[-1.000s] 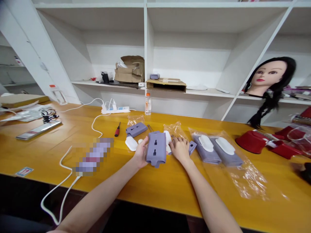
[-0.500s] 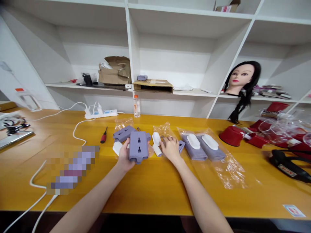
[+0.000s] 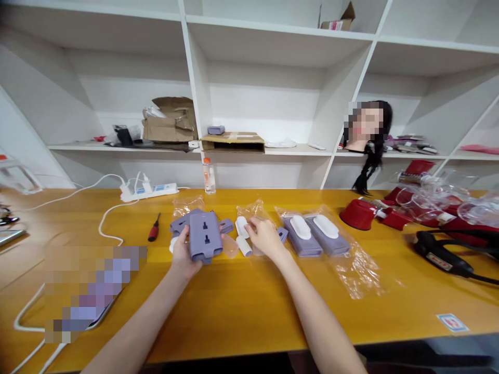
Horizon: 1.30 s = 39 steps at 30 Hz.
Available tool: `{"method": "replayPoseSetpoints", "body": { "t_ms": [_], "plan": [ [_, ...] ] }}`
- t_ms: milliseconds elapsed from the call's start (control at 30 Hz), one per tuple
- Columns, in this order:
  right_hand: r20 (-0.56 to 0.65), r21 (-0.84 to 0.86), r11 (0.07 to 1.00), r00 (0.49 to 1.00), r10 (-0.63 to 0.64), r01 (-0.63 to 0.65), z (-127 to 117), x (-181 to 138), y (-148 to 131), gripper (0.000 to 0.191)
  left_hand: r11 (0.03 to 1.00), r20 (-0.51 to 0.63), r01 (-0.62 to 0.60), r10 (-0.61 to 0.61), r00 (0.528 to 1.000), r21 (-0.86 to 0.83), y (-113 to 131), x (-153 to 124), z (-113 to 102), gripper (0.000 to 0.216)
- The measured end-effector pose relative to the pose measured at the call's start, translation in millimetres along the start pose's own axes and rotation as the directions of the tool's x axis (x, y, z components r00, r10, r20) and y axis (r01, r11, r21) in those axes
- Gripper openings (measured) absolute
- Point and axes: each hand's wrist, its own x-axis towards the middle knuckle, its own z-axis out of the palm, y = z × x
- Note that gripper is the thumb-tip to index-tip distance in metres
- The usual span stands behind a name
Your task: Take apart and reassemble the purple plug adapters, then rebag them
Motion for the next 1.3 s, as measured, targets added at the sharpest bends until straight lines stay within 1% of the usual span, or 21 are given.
{"method": "replayPoseSetpoints", "body": {
  "t_ms": [100,167,233,300,367,433,500,567,633,700,733,800,833,867,933,1000,1100,1167,1233,1300],
  "plan": [
    [0.067,-0.088,0.994,0.995,0.077,-0.071,-1,-3,5,0.022,0.999,-0.028,-0.033,0.033,0.999,-0.003,6,4,6,0.060],
    [0.106,-0.125,0.988,0.988,0.108,-0.095,0,-6,7,0.023,1.000,-0.039,-0.026,0.026,0.999,0.004,8,7,11,0.060],
    [0.150,-0.127,0.987,0.982,0.119,-0.100,2,-8,7,0.022,1.000,-0.030,-0.010,0.010,0.999,0.017,9,9,14,0.059],
    [0.183,-0.120,0.990,0.978,0.096,-0.075,6,-11,4,0.022,0.999,-0.026,-0.011,0.012,1.000,0.030,8,11,13,0.059],
    [0.207,-0.132,0.991,0.977,0.041,-0.013,12,-13,-1,0.021,0.999,-0.034,-0.023,0.024,0.999,0.038,7,13,10,0.059],
    [0.223,-0.167,0.985,0.975,-0.012,0.051,17,-15,-9,0.019,0.999,-0.040,-0.035,0.037,0.999,0.042,6,15,5,0.060],
    [0.235,-0.208,0.975,0.972,-0.028,0.079,21,-17,-16,0.020,0.998,-0.036,-0.046,0.048,0.998,0.042,6,17,1,0.060],
    [0.224,-0.237,0.969,0.975,-0.015,0.069,20,-17,-18,0.021,0.998,-0.040,-0.054,0.056,0.998,0.040,7,17,-1,0.059],
    [0.177,-0.260,0.965,0.984,0.023,0.024,13,-15,-14,0.022,0.998,-0.057,-0.060,0.062,0.996,0.028,8,17,-2,0.058],
    [0.098,-0.289,0.954,0.990,0.106,-0.073,1,-11,-2,0.025,0.998,-0.069,-0.062,0.063,0.996,0.018,8,16,-2,0.058],
    [0.049,-0.308,0.940,0.985,0.167,-0.144,-7,-9,6,0.026,0.998,-0.068,-0.061,0.062,0.996,0.017,9,15,-1,0.058],
    [-0.041,-0.356,0.878,0.944,0.328,-0.321,-21,-5,24,0.030,0.998,-0.056,-0.062,0.063,0.996,0.025,9,14,-1,0.059],
    [-0.077,-0.380,0.845,0.923,0.377,-0.377,-26,-4,32,0.030,0.998,-0.055,-0.062,0.064,0.996,0.034,8,14,-1,0.059],
    [-0.095,-0.391,0.833,0.917,0.387,-0.392,-29,-3,39,0.029,0.997,-0.066,-0.065,0.068,0.995,0.044,8,14,-1,0.058],
    [-0.092,-0.402,0.832,0.921,0.380,-0.383,-29,-2,46,0.026,0.995,-0.103,-0.067,0.074,0.992,0.067,7,13,0,0.057],
    [-0.066,-0.400,0.847,0.933,0.355,-0.350,-23,-2,45,0.027,0.994,-0.128,-0.061,0.072,0.989,0.086,6,12,2,0.056],
    [-0.045,-0.400,0.860,0.944,0.328,-0.318,-12,-1,39,0.041,0.991,-0.156,-0.070,0.087,0.984,0.114,4,10,5,0.051],
    [-0.037,-0.401,0.864,0.947,0.319,-0.306,-9,-2,36,0.048,0.985,-0.184,-0.108,0.133,0.974,0.137,4,8,7,0.046],
    [-0.018,-0.401,0.868,0.950,0.313,-0.293,-9,-2,35,0.045,0.976,-0.205,-0.147,0.179,0.962,0.162,4,6,8,0.042],
    [0.013,-0.397,0.877,0.954,0.300,-0.270,-9,-3,32,0.037,0.967,-0.228,-0.159,0.204,0.952,0.198,4,6,9,0.041]
  ]
}}
